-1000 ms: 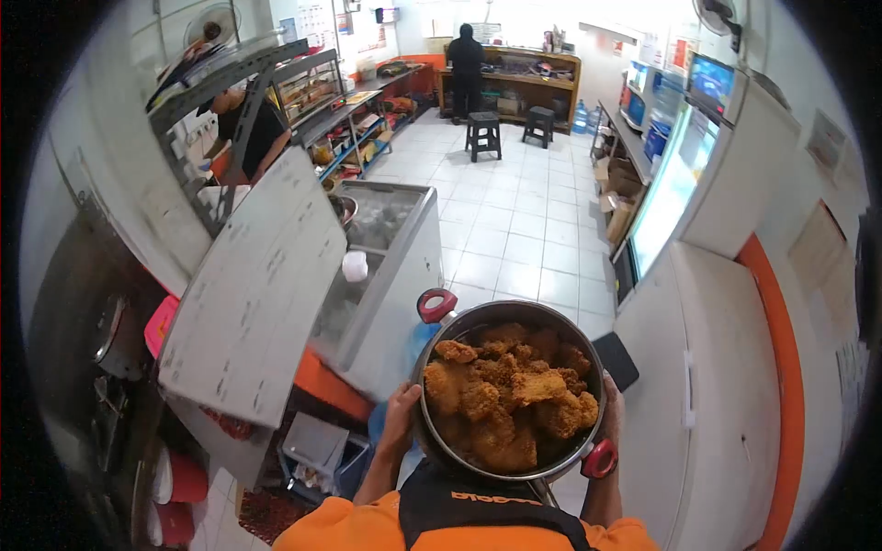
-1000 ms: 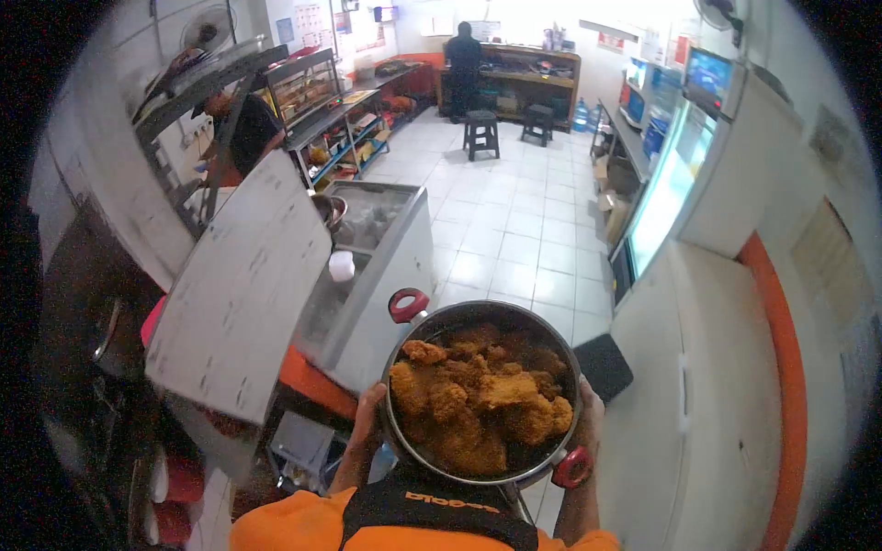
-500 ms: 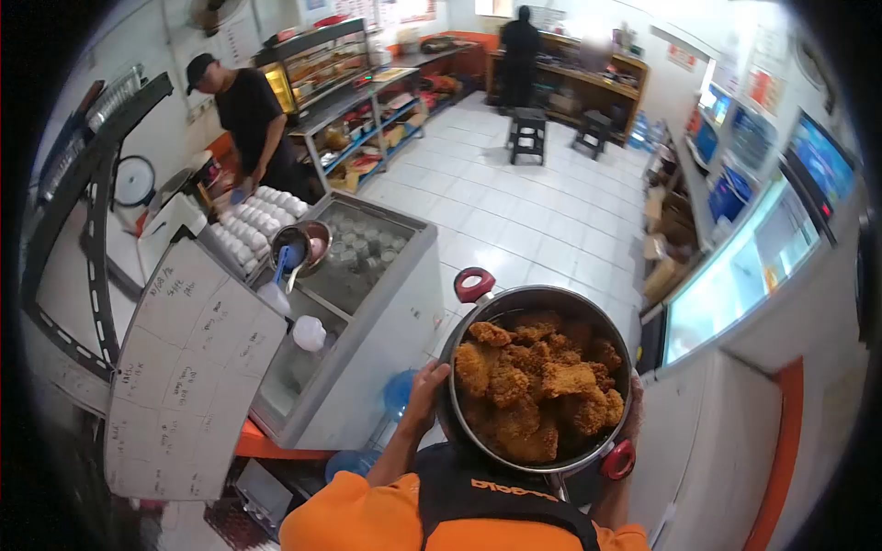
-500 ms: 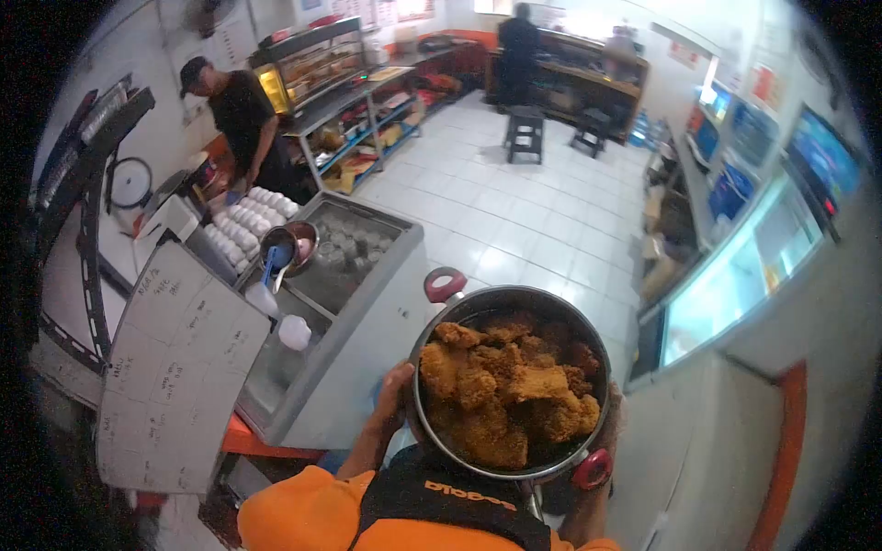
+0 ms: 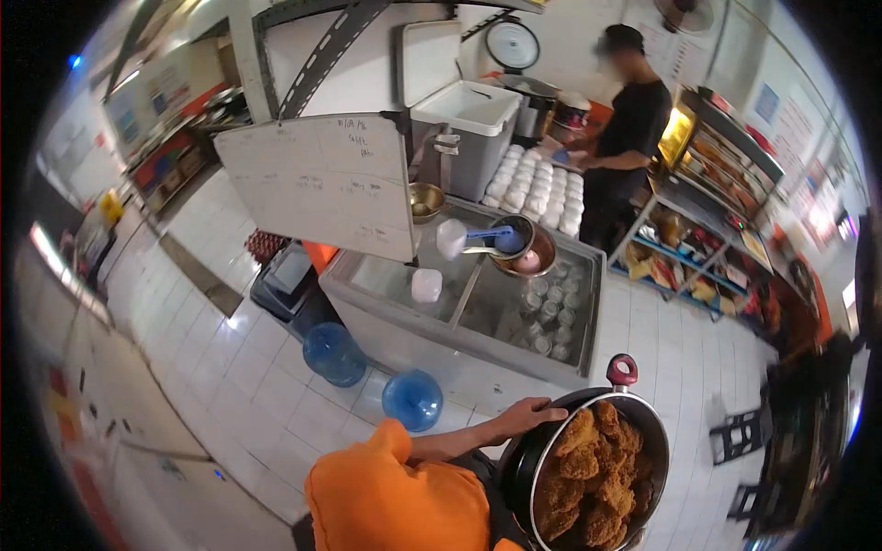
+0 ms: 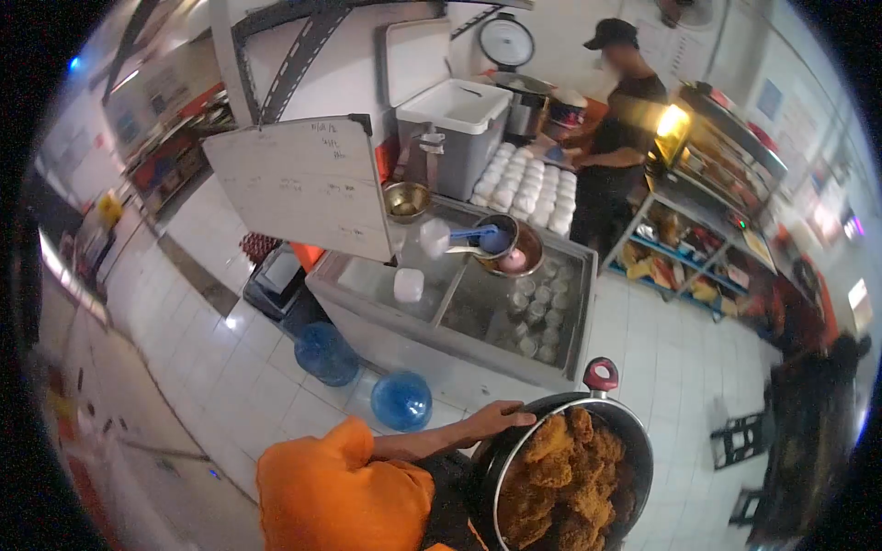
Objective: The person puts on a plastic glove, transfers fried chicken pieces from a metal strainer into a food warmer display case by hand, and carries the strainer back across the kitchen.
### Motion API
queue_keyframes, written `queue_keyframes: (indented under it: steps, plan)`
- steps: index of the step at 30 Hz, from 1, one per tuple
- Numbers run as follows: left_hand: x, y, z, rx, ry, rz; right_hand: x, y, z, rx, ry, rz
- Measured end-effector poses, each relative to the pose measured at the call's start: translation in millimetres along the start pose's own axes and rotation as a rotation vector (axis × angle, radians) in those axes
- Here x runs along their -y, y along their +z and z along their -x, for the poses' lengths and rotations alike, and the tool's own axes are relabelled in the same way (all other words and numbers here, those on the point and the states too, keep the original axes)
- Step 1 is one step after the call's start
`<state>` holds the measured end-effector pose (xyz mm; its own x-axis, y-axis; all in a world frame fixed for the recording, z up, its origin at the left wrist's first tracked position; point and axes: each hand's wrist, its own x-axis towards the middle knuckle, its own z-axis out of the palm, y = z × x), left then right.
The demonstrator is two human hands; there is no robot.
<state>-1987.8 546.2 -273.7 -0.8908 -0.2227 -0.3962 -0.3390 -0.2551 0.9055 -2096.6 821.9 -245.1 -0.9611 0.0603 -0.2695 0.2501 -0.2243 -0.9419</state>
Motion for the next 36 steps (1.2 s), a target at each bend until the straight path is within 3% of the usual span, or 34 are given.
queue_keyframes:
  steps: [4,5,9,12,16,18,20,21,22,24,26,27,30,31,32,34,36]
  plan:
    - [-40.4,61.2,-61.8,-0.156,0.099,0.048,27.7,-0.8,-108.0,0.082,0.006,0.077]
    - [-46.0,69.2,-83.2,-0.029,0.041,0.007,35.3,-4.9,-134.4,0.098,0.010,0.091]
    - [-76.5,133.4,-142.1,-0.072,0.015,0.033,74.1,-32.4,-228.7,0.109,0.000,0.106]
    - [-81.6,183.6,-207.2,-0.157,0.149,0.044,100.5,-89.2,-303.3,0.061,-0.021,0.052]
    - [-121.2,273.3,-271.4,-0.252,-0.015,0.350,126.6,-193.2,-409.0,-0.003,-0.039,-0.021]
    - [-135.7,324.5,-305.3,-0.288,-0.005,0.411,150.2,-224.0,-481.2,0.063,-0.016,-0.070]
    - [-139.7,368.4,-352.1,-0.336,0.024,0.480,193.0,-228.3,-553.8,0.220,0.166,-0.185]
    - [-128.6,349.6,-274.8,-0.354,0.020,0.493,186.6,-246.2,-485.6,0.166,0.023,0.014]
    - [-110.9,322.6,-239.1,-0.390,0.001,0.518,156.7,-248.7,-461.3,0.107,-0.095,0.230]
    - [-95.9,314.6,-227.0,-0.354,0.171,0.590,169.4,-217.1,-416.8,0.211,0.125,-0.241]
    - [-125.3,343.0,-253.4,-0.387,0.147,0.591,170.6,-213.4,-488.7,0.227,0.045,-0.150]
    - [-122.8,341.6,-267.5,-0.400,0.140,0.598,201.9,-189.7,-486.1,0.232,0.122,-0.148]
    - [-116.2,322.9,-312.0,-0.382,0.148,0.658,190.8,-163.6,-523.5,0.235,0.018,-0.086]
    - [-116.1,324.2,-328.8,-0.372,0.144,0.685,192.2,-156.5,-535.3,0.189,0.099,-0.170]
    - [-126.6,341.7,-363.4,-0.426,0.130,0.685,201.7,-154.6,-579.5,0.257,-0.027,-0.021]
    - [-147.3,361.9,-429.4,-0.518,0.129,0.682,219.2,-140.2,-649.2,0.265,0.034,0.076]
    - [-172.1,376.6,-494.5,-0.464,0.146,0.673,235.2,-124.5,-717.0,0.268,-0.016,0.165]
